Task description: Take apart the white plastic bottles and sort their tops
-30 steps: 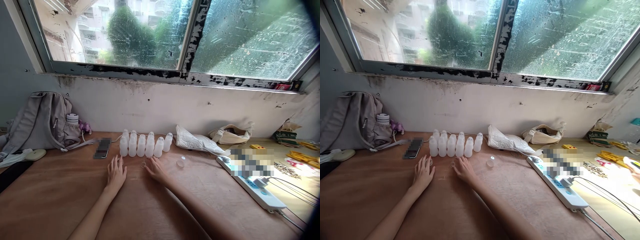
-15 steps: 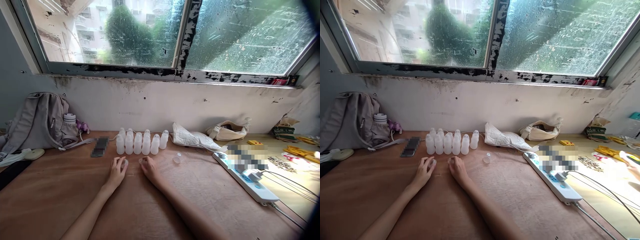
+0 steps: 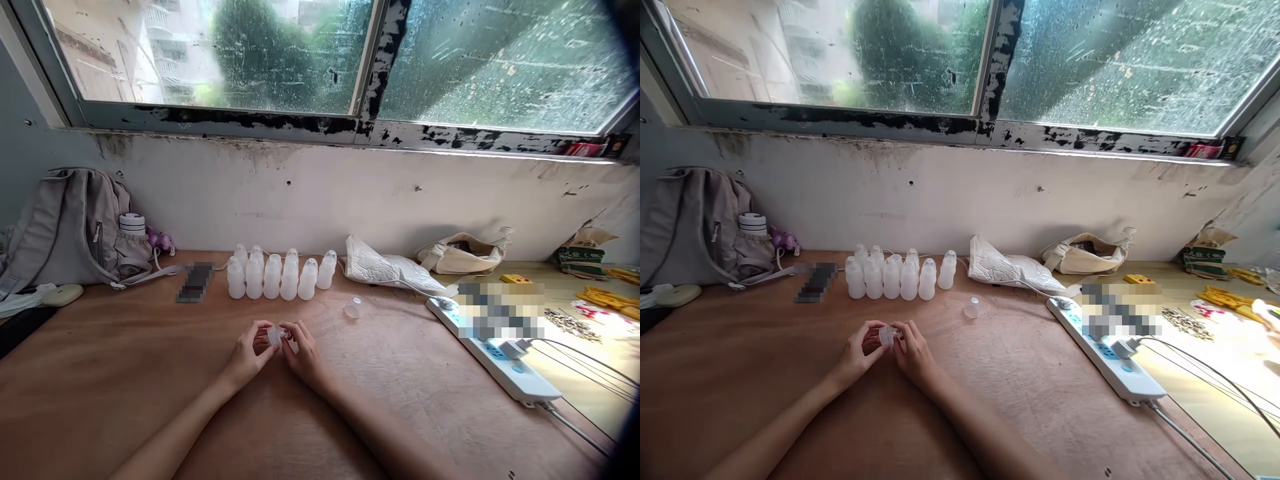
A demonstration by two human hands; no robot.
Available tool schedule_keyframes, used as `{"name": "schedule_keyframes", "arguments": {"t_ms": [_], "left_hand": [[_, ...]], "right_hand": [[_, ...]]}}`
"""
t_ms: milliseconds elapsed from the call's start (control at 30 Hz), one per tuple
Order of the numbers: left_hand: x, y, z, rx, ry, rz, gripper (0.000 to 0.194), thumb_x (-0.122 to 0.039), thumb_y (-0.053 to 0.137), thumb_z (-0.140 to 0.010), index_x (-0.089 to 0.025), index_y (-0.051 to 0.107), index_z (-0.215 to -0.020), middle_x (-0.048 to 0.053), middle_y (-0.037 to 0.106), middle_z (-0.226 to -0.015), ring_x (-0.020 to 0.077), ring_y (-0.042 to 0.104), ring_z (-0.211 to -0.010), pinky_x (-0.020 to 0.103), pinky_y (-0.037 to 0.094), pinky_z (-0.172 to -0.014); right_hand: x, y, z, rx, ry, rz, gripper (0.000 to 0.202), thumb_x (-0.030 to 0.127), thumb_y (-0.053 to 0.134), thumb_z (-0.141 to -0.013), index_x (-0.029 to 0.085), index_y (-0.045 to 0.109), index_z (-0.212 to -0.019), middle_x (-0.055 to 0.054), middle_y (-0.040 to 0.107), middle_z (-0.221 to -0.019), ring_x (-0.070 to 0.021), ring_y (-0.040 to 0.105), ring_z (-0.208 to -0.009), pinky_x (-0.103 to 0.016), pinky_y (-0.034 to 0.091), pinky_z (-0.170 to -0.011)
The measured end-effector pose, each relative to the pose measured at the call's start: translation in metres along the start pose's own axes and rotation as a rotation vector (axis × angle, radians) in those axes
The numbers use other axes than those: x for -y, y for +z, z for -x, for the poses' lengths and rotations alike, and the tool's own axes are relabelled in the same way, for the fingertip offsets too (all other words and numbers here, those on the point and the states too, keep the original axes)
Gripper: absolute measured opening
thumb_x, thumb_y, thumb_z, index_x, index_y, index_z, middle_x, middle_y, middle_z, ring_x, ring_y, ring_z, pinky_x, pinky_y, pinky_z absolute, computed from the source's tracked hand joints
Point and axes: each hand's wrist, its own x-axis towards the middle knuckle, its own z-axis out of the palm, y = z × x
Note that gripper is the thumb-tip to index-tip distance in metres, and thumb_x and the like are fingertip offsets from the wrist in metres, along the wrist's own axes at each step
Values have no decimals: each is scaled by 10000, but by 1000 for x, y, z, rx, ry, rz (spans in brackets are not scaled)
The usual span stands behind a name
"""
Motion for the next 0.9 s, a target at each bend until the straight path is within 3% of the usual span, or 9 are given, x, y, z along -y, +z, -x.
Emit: {"name": "schedule_keyframes", "arguments": {"t_ms": [167,267,500,667,733,833,900], "left_hand": [[-5,-3,0,31,88,-60,381,-176,567,-726,-206,468,-1092,67,520,-1084,181,569,-962,332,495,-830],[-9,-4,0,20,148,-149,374,-160,558,-725,-211,483,-1088,60,529,-1057,183,558,-964,325,483,-829],[-10,-4,2,19,228,-356,235,-185,563,-729,-206,508,-957,56,564,-1028,195,532,-995,342,432,-865],[-5,-2,5,41,263,-441,76,-160,521,-742,-207,507,-801,59,556,-1058,195,523,-1006,341,428,-856],[-5,-1,6,50,280,-471,61,-170,519,-743,-210,517,-788,59,561,-1050,202,523,-994,353,426,-851],[-9,-1,7,66,300,-468,174,-220,540,-743,-213,528,-916,67,572,-1045,212,520,-993,362,419,-861],[-13,0,6,28,271,-454,270,-254,526,-763,-206,500,-1027,76,568,-1054,210,515,-1003,351,415,-869]], "right_hand": [[12,-6,2,108,-65,-108,497,62,420,-737,212,371,-1208,-75,572,-972,-183,540,-854,-334,457,-769],[17,-10,0,124,6,-191,463,78,433,-739,214,401,-1180,-66,592,-975,-186,553,-886,-350,441,-805],[19,-8,-6,-14,410,-470,209,186,495,-779,203,476,-987,-16,575,-790,-133,566,-726,-254,476,-649],[11,-3,-5,1,507,-553,293,232,577,-726,196,487,-1003,-25,542,-862,-110,555,-660,-228,488,-577],[8,-2,-4,79,554,-602,290,265,564,-738,186,503,-1010,-21,566,-821,-91,537,-539,-213,473,-478],[7,-1,-4,179,559,-614,216,292,528,-767,165,570,-936,-13,592,-710,-85,508,-462,-200,443,-409],[8,-1,-3,126,524,-567,189,276,534,-763,166,590,-907,-27,606,-746,-111,548,-551,-213,473,-465]]}}
